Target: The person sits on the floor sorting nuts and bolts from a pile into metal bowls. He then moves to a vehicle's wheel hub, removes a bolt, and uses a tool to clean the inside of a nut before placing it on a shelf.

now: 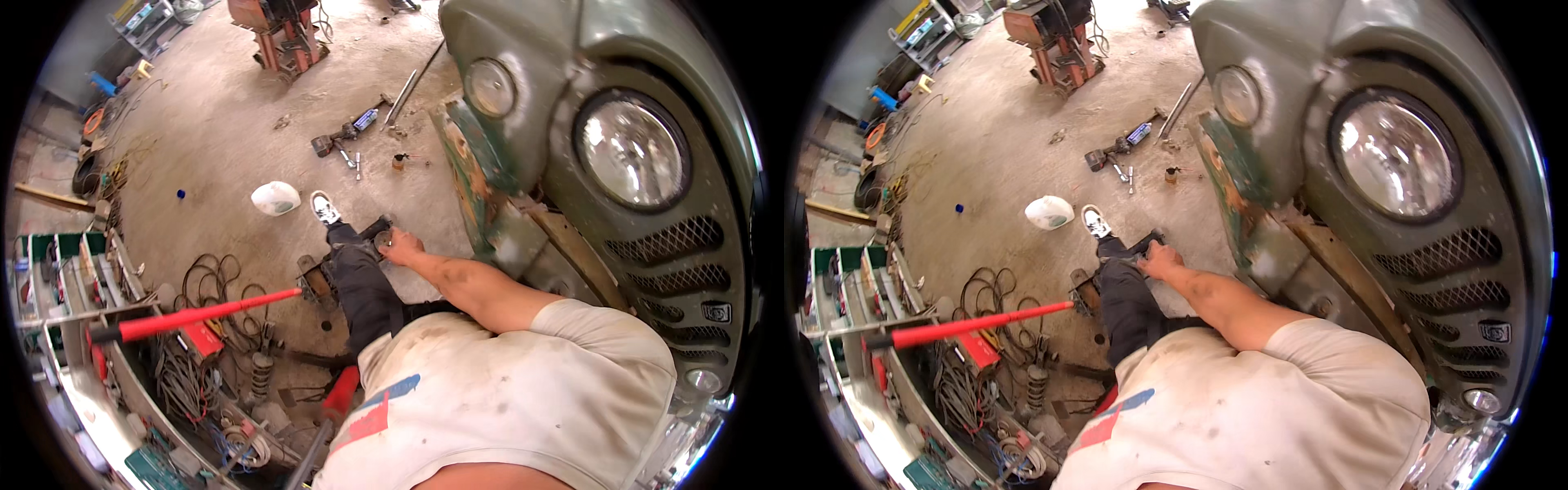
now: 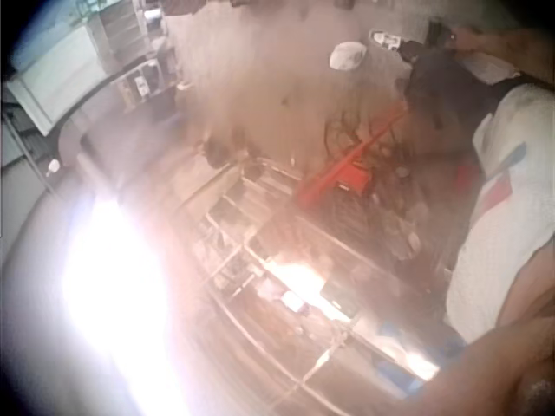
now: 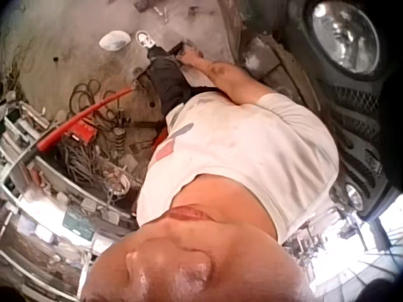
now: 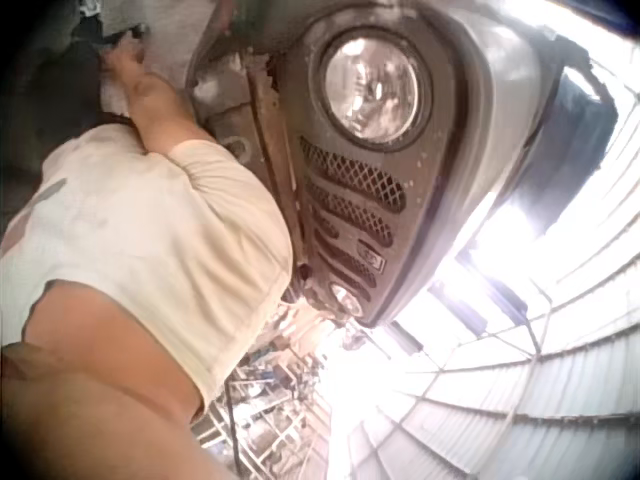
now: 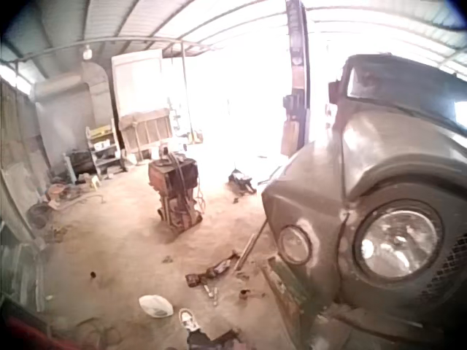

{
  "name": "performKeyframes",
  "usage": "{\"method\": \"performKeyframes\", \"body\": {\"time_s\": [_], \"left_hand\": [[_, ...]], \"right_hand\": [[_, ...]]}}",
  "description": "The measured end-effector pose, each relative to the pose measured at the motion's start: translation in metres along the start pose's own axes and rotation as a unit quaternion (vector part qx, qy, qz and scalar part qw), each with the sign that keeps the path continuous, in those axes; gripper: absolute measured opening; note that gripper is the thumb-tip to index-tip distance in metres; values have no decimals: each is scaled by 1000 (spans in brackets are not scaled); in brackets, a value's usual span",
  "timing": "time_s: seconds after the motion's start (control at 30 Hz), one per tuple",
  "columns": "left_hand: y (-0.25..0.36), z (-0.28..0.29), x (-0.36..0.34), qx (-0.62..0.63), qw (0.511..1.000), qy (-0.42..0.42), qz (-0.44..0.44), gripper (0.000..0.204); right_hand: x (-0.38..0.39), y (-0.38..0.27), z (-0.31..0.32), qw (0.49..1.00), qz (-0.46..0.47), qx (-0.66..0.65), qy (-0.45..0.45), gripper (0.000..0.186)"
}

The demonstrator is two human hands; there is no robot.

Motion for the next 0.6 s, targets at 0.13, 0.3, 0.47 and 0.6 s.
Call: {"method": "performKeyframes", "body": {"time_s": [0.13,0.3,0.47,0.6], "left_hand": [[135,-23,-124,-82,996,-41,14,33],[419,-55,-317,-152,986,-53,-40,36],[797,-117,-339,-67,957,13,-284,31],[940,-162,-327,-54,955,-71,-282,25]], "right_hand": [[-115,-9,13,1000,6,2,6,55],[-266,15,34,992,-122,-11,-10,55],[-271,-37,101,972,-227,-52,28,50],[-276,-60,128,930,-320,-175,-42,37]]}}
Point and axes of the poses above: each hand's wrist, its own x-axis away from the middle knuckle, its own z-axis out of the back of the hand, y = z × x, the point moved 4 cm from there along -x, towards the middle knuckle, and after that the axes turned 10 degrees about x, right-handed, at the moved point
